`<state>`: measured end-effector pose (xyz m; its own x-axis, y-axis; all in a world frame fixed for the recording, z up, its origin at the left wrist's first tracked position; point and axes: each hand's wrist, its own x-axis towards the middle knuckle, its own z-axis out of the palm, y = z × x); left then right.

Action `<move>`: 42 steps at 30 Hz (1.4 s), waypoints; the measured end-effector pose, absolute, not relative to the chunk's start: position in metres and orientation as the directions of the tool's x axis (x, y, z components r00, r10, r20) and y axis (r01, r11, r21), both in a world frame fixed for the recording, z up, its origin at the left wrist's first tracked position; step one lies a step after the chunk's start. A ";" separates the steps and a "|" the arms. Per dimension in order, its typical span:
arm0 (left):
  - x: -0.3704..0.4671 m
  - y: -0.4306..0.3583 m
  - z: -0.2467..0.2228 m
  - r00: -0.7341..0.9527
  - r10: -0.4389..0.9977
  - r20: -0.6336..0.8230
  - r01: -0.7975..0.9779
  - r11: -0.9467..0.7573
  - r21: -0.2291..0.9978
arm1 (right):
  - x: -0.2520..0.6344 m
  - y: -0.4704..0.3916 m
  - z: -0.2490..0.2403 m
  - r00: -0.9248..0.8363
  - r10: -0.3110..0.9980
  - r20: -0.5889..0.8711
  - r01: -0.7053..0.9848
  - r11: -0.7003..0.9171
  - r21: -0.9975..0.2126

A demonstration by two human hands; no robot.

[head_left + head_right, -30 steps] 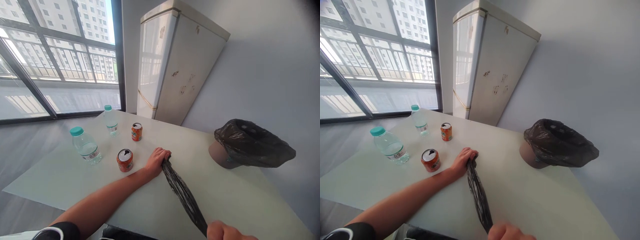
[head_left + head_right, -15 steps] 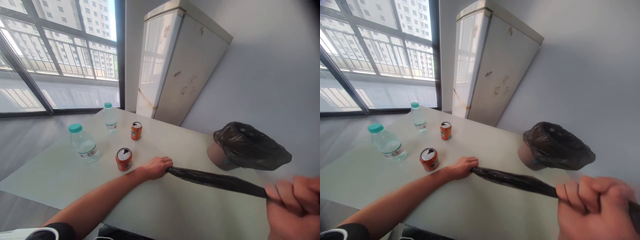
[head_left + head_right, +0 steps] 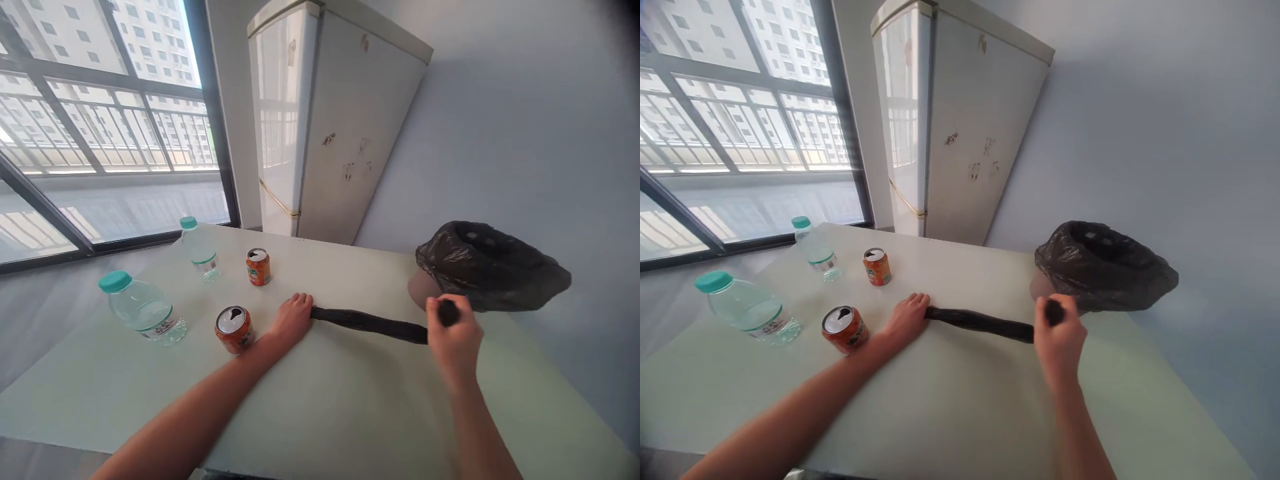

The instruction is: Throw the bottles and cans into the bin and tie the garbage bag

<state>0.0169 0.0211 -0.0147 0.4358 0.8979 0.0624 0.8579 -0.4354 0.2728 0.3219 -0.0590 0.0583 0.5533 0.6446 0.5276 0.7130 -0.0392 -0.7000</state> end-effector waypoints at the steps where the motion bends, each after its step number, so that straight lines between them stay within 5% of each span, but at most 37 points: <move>1: 0.016 0.023 -0.017 0.432 0.900 0.063 0.863 -0.433 0.260 | 0.328 -0.061 0.049 0.460 0.715 0.527 0.825 -0.125 -0.551; 4: 0.013 0.026 -0.021 0.411 0.908 0.080 0.882 -0.419 0.216 | 0.341 -0.063 0.035 0.244 0.895 0.373 0.956 -0.157 -0.249; 7: 0.016 0.022 -0.018 0.414 0.890 0.190 0.850 -0.452 0.270 | 0.345 -0.062 0.043 0.159 0.963 0.219 0.974 -0.117 -0.193; 11: 0.025 0.005 -0.008 0.519 0.734 0.439 0.548 -0.679 0.488 | 0.329 -0.056 0.071 0.033 0.992 0.124 0.997 -0.024 -0.071; 15: 0.034 -0.014 -0.005 0.574 0.617 0.538 0.372 -0.782 0.500 | 0.292 -0.051 0.073 -0.108 0.993 -0.036 0.993 0.110 0.043; 20: 0.046 -0.027 -0.009 0.659 0.584 0.474 0.314 -0.786 0.532 | 0.240 -0.054 0.034 -0.223 0.974 -0.049 0.959 0.210 -0.190; 27: 0.035 -0.013 -0.009 0.382 0.761 0.524 0.468 -0.648 0.601 | 0.273 -0.043 0.005 -0.391 0.904 0.172 0.686 0.411 -0.600; 34: 0.023 0.003 -0.021 0.305 0.822 0.482 0.658 -0.547 0.517 | 0.329 -0.004 -0.019 -0.363 0.885 0.293 0.600 0.462 -0.653; 42: 0.018 0.001 -0.002 0.340 0.786 0.516 0.709 -0.575 0.408 | 0.327 -0.004 -0.017 -0.466 0.877 0.118 0.477 0.361 -0.802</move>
